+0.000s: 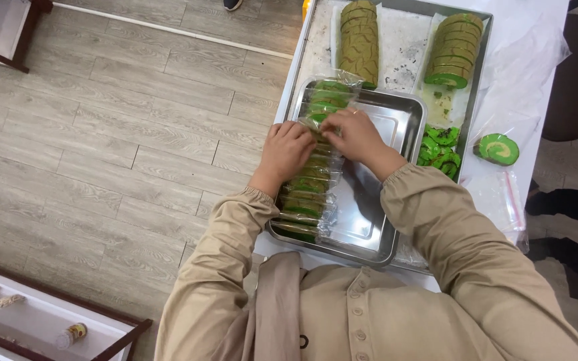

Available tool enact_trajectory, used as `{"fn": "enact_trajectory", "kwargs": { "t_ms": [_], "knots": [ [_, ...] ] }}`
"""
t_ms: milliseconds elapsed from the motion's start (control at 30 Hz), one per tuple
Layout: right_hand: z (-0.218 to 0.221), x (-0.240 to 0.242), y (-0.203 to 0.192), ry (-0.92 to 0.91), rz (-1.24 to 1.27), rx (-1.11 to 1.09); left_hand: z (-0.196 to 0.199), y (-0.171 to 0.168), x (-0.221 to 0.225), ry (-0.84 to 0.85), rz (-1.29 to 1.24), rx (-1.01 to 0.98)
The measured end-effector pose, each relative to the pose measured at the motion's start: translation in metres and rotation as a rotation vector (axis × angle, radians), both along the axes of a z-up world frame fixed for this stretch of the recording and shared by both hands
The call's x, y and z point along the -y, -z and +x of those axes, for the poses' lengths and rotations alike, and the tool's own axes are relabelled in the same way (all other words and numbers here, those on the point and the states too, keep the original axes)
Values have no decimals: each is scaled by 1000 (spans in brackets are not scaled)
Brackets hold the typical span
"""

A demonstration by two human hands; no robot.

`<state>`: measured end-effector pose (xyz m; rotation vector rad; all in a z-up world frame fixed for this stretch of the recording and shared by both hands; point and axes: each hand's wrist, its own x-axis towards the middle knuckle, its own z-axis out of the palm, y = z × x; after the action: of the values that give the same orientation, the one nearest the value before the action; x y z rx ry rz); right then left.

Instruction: Wrapping individual slices of green roll cake in clear plastic film and arranging them in a metal tray.

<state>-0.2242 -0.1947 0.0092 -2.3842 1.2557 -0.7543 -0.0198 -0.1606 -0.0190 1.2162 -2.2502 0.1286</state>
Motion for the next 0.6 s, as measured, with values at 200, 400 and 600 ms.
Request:
{"fn": "enact_trajectory", "kwargs": {
  "t_ms": [200,400,600],
  "knots": [
    [0,4,-14,2,253,-92,-4,-15,-7,-75,-136,85],
    [2,24,-17,-48,421,-140,-11,-7,3,58,6,25],
    [2,21,-21,-27,627,10,-8,21,13,54,87,18]
  ]
}}
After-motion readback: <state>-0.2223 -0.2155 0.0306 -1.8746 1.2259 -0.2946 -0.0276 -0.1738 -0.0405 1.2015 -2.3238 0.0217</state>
